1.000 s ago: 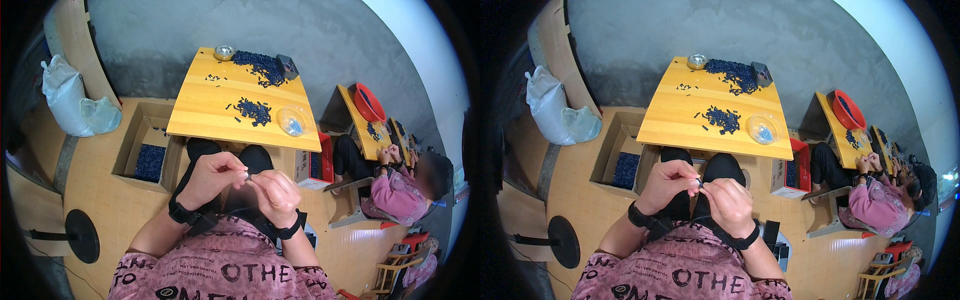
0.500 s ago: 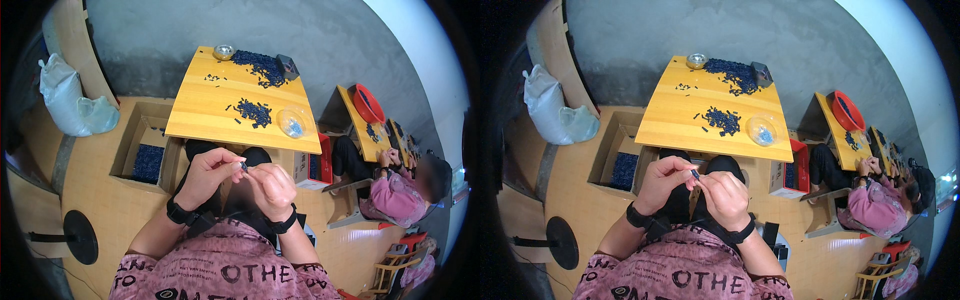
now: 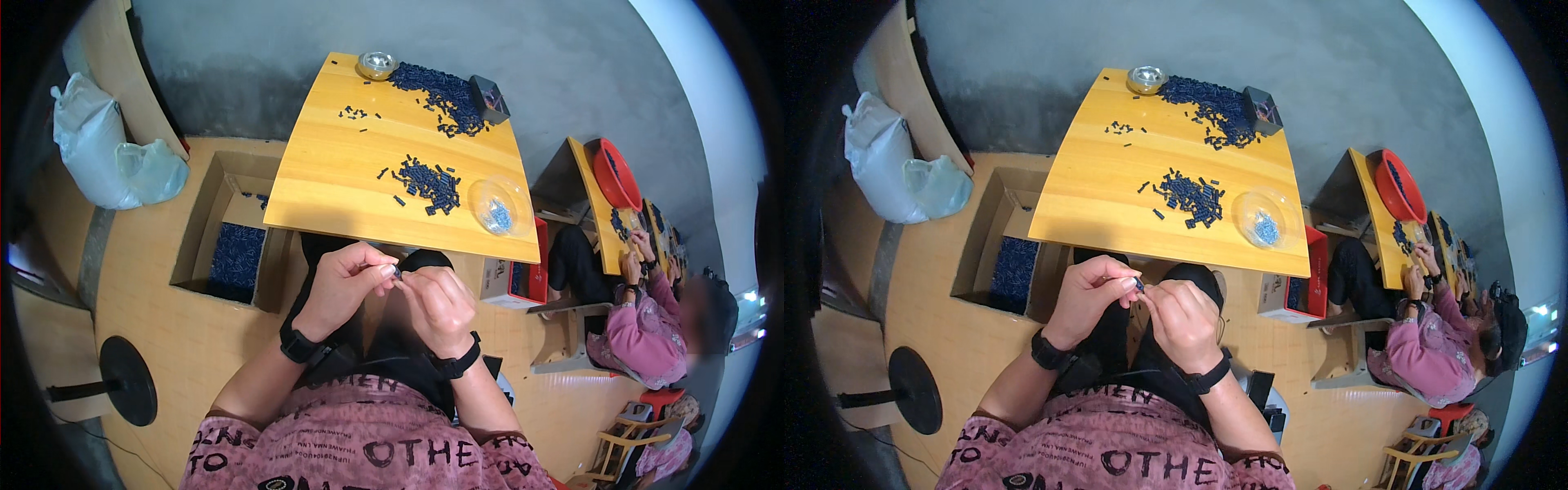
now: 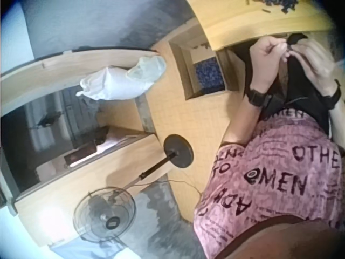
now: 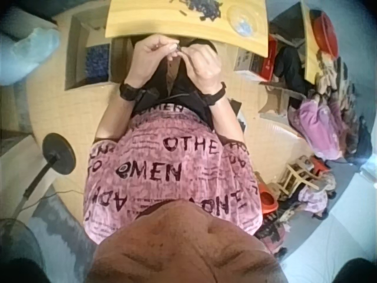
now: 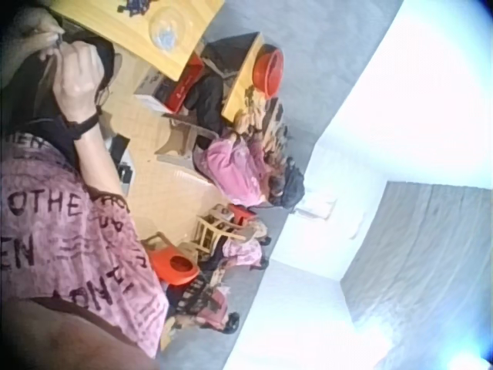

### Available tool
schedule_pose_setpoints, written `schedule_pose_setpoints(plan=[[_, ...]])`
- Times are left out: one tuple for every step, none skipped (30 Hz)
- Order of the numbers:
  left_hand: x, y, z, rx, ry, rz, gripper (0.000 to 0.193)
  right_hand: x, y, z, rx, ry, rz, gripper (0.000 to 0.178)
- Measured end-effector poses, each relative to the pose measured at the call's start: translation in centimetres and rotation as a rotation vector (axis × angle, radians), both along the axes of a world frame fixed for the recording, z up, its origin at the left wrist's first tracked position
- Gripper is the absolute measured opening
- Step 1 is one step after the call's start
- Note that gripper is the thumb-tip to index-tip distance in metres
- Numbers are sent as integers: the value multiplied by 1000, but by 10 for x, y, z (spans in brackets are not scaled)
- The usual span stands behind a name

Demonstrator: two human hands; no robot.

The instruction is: Assembling small blue and black plastic components at a workbench.

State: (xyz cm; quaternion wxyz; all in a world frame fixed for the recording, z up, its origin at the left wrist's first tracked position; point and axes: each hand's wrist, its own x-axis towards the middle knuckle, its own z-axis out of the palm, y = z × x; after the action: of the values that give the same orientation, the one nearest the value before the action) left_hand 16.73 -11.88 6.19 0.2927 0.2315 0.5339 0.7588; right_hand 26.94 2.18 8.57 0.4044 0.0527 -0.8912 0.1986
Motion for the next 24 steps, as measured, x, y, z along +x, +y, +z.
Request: schedule_pose_setpoints(plan=[[-5, 2, -3, -6, 4, 6, 8, -5, 2, -2, 0, -16, -8, 19], [-10, 4, -6, -7, 1, 8, 8, -12, 4, -4, -1, -20, -6, 19], [-15, 7, -8, 1, -21, 23, 8, -18, 7, -6, 0, -42, -8, 18], [-20, 10, -10, 9, -42, 37, 8, -25, 9, -8, 1, -64, -11, 17], [-27, 12, -14, 8, -44, 39, 8, -32, 12, -10, 0, -66, -8, 17], [-35, 14, -18, -21, -43, 57, 8, -41, 14, -12, -2, -81, -14, 16], [-44, 16, -22, -50, -41, 75, 9, -50, 17, -14, -4, -96, -20, 15], [-52, 19, -24, -51, -43, 76, 9, -58, 20, -18, -21, -134, -35, 13], [-61, 22, -26, -75, -24, 85, 8, -68, 24, -22, -23, -136, -34, 13], [-69, 27, -28, -99, -5, 93, 8, -78, 28, -26, -58, -139, -36, 13], [-77, 31, -34, -102, -7, 98, 8, -89, 31, -30, -94, -143, -34, 13], [-85, 37, -43, -140, 83, 140, 8, -98, 32, -34, -166, -182, -54, 13], [-92, 41, -50, -180, 173, 181, 7, -107, 34, -37, -169, -185, -49, 13], [-99, 47, -54, -184, 169, 180, 7, -115, 38, -41, -166, -207, -73, 14], [-104, 53, -57, -217, 221, 199, 8, -122, 42, -45, -162, -230, -98, 14], [-109, 58, -59, -251, 272, 217, 9, -129, 46, -53, -190, -242, -123, 16], [-113, 62, -60, -258, 267, 215, 9, -136, 48, -56, -196, -248, -123, 16], [-117, 66, -61, -291, 360, 245, 11, -142, 51, -59, -174, -236, -143, 16], [-121, 70, -62, -323, 452, 274, 14, -147, 53, -62, -152, -224, -163, 16], [-124, 73, -61, -331, 448, 270, 14, -152, 55, -63, -158, -231, -164, 16], [-127, 76, -60, -368, 519, 282, 18, -155, 57, -64, -128, -256, -172, 16], [-130, 78, -58, -404, 590, 292, 22, -158, 59, -64, -98, -282, -182, 15], [-133, 80, -56, -410, 587, 289, 22, -160, 61, -64, -103, -287, -182, 15], [-135, 81, -55, -424, 676, 283, 25, -161, 63, -63, -104, -311, -168, 14]])
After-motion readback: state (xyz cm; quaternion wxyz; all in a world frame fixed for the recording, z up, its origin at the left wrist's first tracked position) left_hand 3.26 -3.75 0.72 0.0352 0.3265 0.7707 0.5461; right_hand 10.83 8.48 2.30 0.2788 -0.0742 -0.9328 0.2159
